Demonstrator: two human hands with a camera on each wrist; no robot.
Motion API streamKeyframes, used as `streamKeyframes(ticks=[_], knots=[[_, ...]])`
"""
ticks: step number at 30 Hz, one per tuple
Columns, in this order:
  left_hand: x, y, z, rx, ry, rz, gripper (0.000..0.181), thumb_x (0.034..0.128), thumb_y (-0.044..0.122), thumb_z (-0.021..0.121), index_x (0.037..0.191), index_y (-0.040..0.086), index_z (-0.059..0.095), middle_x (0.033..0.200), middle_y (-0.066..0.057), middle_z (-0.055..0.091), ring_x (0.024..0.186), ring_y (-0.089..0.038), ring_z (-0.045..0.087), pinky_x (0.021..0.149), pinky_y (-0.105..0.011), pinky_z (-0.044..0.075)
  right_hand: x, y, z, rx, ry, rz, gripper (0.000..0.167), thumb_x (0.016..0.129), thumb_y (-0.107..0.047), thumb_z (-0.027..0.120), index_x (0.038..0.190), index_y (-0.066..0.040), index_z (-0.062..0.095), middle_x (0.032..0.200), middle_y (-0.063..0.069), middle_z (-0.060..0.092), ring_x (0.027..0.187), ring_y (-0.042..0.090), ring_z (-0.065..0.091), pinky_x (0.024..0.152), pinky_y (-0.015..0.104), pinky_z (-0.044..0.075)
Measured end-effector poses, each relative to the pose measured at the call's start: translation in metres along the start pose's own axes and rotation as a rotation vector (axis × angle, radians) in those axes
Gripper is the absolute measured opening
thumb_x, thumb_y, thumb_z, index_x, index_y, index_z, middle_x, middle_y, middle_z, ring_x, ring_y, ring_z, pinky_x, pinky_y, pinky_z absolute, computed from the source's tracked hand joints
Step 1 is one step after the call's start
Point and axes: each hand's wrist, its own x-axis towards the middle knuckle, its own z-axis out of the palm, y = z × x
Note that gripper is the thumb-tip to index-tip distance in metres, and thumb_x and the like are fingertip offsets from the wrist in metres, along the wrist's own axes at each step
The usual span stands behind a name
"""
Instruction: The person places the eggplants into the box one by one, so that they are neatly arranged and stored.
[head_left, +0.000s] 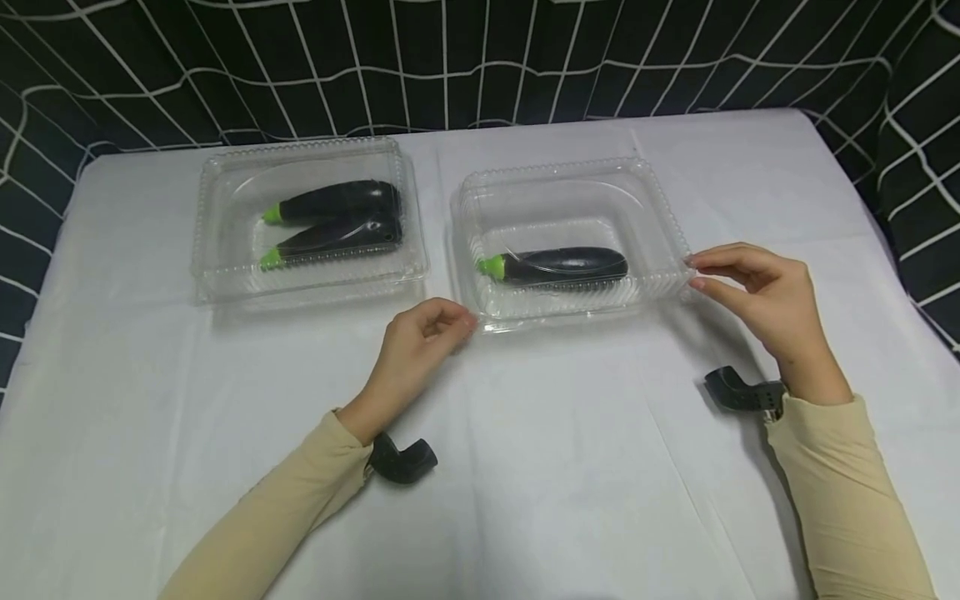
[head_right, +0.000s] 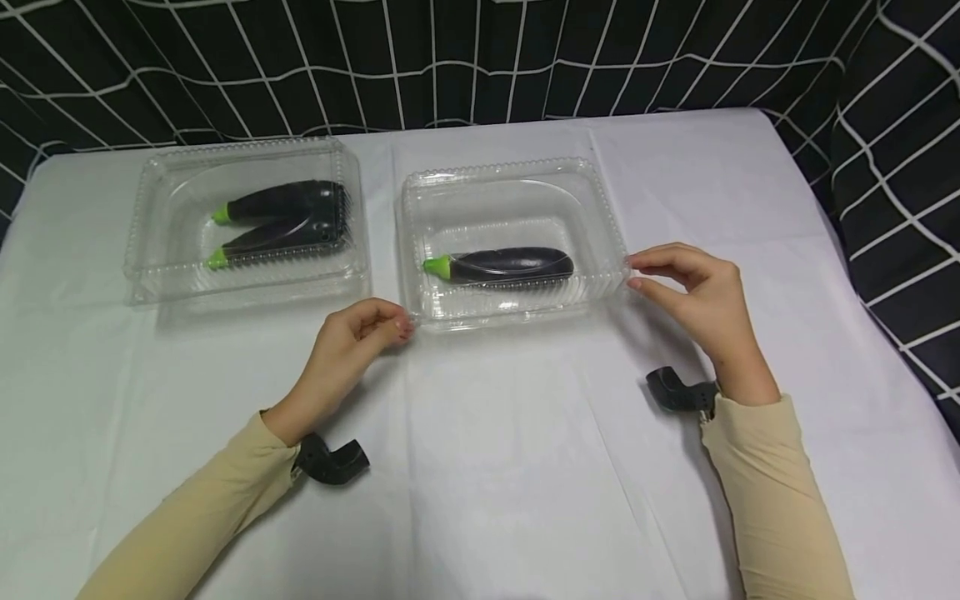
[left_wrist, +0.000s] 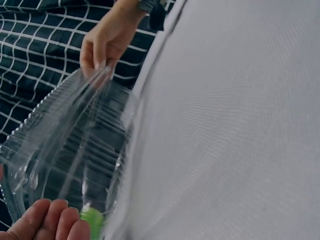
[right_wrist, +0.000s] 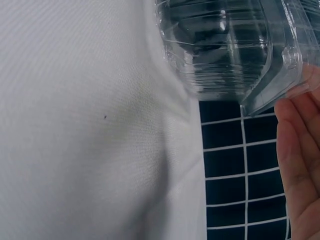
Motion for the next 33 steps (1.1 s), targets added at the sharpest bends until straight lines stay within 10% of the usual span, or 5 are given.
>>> streamKeyframes(ticks=[5, 13, 33], knots=[[0.004, -0.002, 0.006, -0.036, -0.021, -0.039, 0.018, 0.0904, 0.013, 0.063, 0.095, -0.005, 0.066, 0.092, -0.013, 0.069, 0.083, -0.022, 0.066, 0.076, -0.028, 0.054, 0.000, 0.000, 0.000, 0.001, 0.000, -0.003, 0.023, 0.073, 0.025, 0.064, 0.095, 0.017, 0.066, 0.094, 0.004, 0.070, 0.094, 0.015, 0.062, 0.088, 0.018, 0.046], [0.008, 0.002, 0.010, -0.343, -0.050, -0.151, 0.015, 0.0919, 0.002, 0.055, 0.088, -0.011, 0.062, 0.092, -0.016, 0.066, 0.083, -0.019, 0.066, 0.082, -0.032, 0.054, 0.001, 0.001, 0.000, 0.010, 0.001, 0.005, 0.025, 0.073, 0.025, 0.064, 0.094, 0.014, 0.067, 0.094, 0.005, 0.070, 0.093, 0.015, 0.062, 0.088, 0.018, 0.046], [0.012, -0.001, 0.013, -0.382, -0.003, -0.212, 0.013, 0.0931, 0.002, 0.054, 0.090, -0.009, 0.061, 0.095, -0.020, 0.068, 0.086, -0.025, 0.068, 0.080, -0.032, 0.055, 0.000, 0.005, 0.004, 0.071, 0.008, -0.009, 0.026, 0.073, 0.027, 0.062, 0.095, 0.014, 0.067, 0.094, 0.006, 0.070, 0.092, 0.014, 0.063, 0.088, 0.018, 0.047]])
